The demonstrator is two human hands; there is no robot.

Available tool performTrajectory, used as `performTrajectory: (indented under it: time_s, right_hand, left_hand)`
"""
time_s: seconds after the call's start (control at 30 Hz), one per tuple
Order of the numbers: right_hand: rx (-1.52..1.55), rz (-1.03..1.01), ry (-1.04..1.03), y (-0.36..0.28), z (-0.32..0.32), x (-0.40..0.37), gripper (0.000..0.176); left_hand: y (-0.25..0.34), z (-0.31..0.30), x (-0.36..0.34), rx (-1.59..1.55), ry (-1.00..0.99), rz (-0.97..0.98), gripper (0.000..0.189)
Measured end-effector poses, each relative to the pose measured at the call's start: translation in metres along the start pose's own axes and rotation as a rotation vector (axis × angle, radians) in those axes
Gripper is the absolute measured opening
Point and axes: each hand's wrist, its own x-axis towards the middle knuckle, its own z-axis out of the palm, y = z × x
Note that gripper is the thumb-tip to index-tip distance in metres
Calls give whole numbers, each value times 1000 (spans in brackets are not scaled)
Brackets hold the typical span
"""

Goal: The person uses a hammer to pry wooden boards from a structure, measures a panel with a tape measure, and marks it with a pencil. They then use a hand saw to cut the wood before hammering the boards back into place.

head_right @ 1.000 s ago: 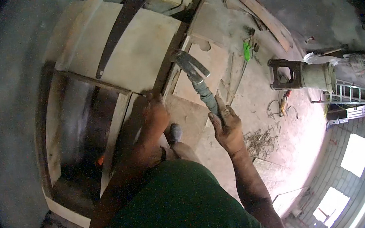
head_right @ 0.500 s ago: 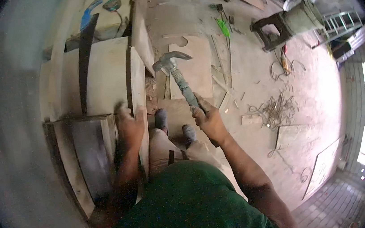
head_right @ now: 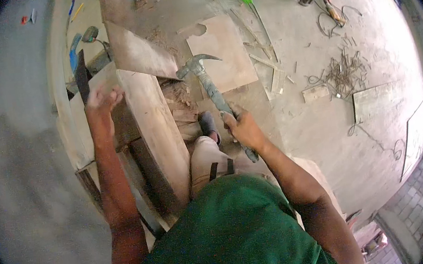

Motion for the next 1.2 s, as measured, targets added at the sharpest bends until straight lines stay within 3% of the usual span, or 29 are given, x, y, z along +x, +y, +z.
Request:
performTrajectory:
  time_s: [0.07, 0.2, 0.27, 0.33, 0.43, 0.53, 0.6, 0.63, 0.7, 0.77, 0.8, 0.87, 0.93, 0.97, 1.03, 1.17, 1.2]
  right_hand:
    - [12, 34, -16, 5, -1, 5, 26]
    - [31, 75, -52, -2, 1, 13, 20]
    - [61, -29, -8, 18, 15, 26, 21]
    - [89, -136, 38, 22, 26, 36, 22]
    - [284, 43, -67, 4, 42, 48, 25]
    - [283, 114, 58, -14, 69, 57, 31]
    - [244, 65, 179, -4, 95, 69, 37]
    - [232, 75, 222, 24, 116, 91, 43]
    - [225, 54, 208, 6, 140, 95, 44]
    - [224, 25, 195, -6, 165, 107, 44]
    - [87, -78, 175, -5, 178, 120, 43]
    - [-54, -174, 155, -5, 181, 132, 41]
    - [-95, 46, 86, -23, 168, 131, 40]
    - [-103, 48, 86, -23, 164, 126, 40]
    - [153, 13, 149, -17, 161, 108, 40]
    - [339, -34, 255, -12, 171, 102, 38]
    - [35, -110, 217, -5, 176, 113, 36]
  left_hand:
    - [-6, -9, 41, 211, -216, 35, 39]
    - [-1, 11, 86, 471, -282, 22, 26]
    - [-8, 17, 109, 987, -392, 225, 23]
    - [-14, 17, 125, 1005, -351, 283, 21]
    - [-24, 9, 130, 1022, -282, 397, 18]
    - [-53, -3, 121, 992, -217, 492, 16]
    - [-67, -9, 117, 957, -169, 530, 16]
    - [-70, -8, 117, 994, -116, 648, 17]
    - [-81, -8, 115, 1112, -37, 835, 17]
    - [-92, -10, 117, 1104, -6, 898, 18]
    - [-91, -9, 117, 1095, 14, 964, 18]
    - [-87, -10, 116, 1090, -12, 969, 19]
    - [-88, -12, 117, 1087, -18, 964, 19]
    - [-87, -11, 117, 1081, -14, 958, 19]
    - [-89, -11, 116, 1033, 12, 961, 19]
    - [-94, -13, 118, 1051, 22, 944, 19]
    - [-96, -14, 118, 1054, 31, 927, 19]
